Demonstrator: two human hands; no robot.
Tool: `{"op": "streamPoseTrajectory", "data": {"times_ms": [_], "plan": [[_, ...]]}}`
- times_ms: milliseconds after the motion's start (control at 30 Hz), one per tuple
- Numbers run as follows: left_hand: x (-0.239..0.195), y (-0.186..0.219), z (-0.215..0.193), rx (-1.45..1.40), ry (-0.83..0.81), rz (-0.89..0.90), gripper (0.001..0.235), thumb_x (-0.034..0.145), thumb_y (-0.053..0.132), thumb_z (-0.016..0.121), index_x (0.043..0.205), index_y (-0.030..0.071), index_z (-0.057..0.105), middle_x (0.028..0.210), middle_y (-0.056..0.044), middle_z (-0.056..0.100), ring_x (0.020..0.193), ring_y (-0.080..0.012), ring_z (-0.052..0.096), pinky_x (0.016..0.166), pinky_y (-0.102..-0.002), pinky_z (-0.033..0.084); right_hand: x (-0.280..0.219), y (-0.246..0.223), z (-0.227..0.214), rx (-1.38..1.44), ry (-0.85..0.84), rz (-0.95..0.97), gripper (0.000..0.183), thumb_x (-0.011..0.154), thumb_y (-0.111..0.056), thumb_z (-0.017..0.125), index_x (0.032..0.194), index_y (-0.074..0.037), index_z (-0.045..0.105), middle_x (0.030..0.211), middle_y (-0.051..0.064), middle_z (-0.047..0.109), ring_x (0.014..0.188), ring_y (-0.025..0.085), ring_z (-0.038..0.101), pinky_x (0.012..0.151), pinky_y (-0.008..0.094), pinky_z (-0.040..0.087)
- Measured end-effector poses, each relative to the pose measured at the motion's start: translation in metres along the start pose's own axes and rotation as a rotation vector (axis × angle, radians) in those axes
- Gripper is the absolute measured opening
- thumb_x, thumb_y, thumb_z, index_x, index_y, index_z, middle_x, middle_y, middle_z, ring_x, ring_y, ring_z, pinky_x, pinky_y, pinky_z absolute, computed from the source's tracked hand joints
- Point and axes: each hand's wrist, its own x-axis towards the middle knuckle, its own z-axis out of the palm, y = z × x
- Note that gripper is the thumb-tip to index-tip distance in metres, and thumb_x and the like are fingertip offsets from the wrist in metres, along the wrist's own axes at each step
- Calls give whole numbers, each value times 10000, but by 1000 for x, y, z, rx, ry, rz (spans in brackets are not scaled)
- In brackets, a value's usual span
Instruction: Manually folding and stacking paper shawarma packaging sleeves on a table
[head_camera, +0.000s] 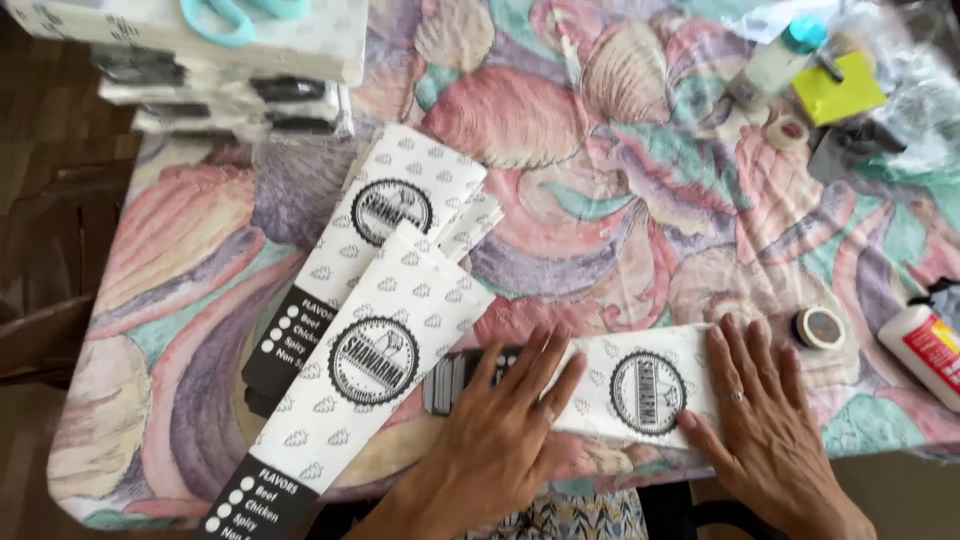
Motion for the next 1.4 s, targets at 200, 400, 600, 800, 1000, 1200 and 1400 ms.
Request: {"op": "streamPoseTrajectory", "data": {"times_ms": [200, 400, 600, 800, 1000, 1200, 1400], "plan": [[-70, -41, -54, -83, 319, -443, 682, 784, 422, 828, 1325, 90, 577, 1432, -246, 515, 1251, -448, 555, 1044, -584, 505, 0, 1, -17, 161, -129, 46, 971, 935, -549, 360, 1626, -78, -134, 1717, 131, -108, 1579, 244, -173, 1245, 407, -89], [-125, -60, -30, 34, -171, -938, 1286, 353, 642, 963, 1480, 294, 451, 1253, -30, 469, 1072, -322, 588, 640, -535, 622, 4, 14, -44, 491, -447, 326, 1075, 725, -767, 297, 1626, -345, -108, 1729, -30, -273, 1595, 210, -227, 1224, 524, -95], [-125, -79, -74, -455, 51, -971, 1089, 448, 320, 958, 1454, 170, 567, 1255, -142, 702, 1111, -328, 695, 862, -426, 588, 13, 9, -59, 450, -221, 328, 793, 867, -531, 469, 1610, -370, 243, 1776, -69, 74, 1621, 240, 78, 1182, 551, 218], [-129, -99, -67, -1212, 32, -1503, 1122, 388, -371, 848, 1409, 54, 657, 1341, -198, 749, 1154, -370, 746, 1030, -461, 571, 40, -33, -80, 613, 231, -33, 405, 969, -191, 588, 1352, -67, 628, 1465, 184, 617, 1382, 327, 599, 1106, 461, 497], [-114, -93, -61, -1059, -202, -523, 738, 781, 541, 661, 1452, 233, 647, 1481, 30, 656, 1400, -93, 587, 1085, -295, 413, 51, -52, -67, 1178, 199, 52, 540, 818, -237, 771, 1291, 7, 675, 1153, 128, 702, 1009, 222, 752, 925, 336, 644], [-66, -51, -80, -830, 146, -450, 787, 888, 762, 350, 1256, 201, 762, 1179, 23, 801, 1147, -94, 744, 959, -221, 476, 33, -44, -40, 1465, 281, 292, 109, 814, 109, 767, 920, 126, 750, 929, 166, 771, 833, 208, 759, 744, 288, 653], [-59, -53, -72, -922, -26, -569, 667, 676, 476, 855, 1315, 310, 761, 1208, 97, 796, 1234, -89, 713, 966, -285, 504, 18, -24, -24, 1404, 358, 226, 479, 800, 145, 730, 590, -65, 353, 1129, 288, 727, 986, 243, 742, 791, 327, 629]]}}
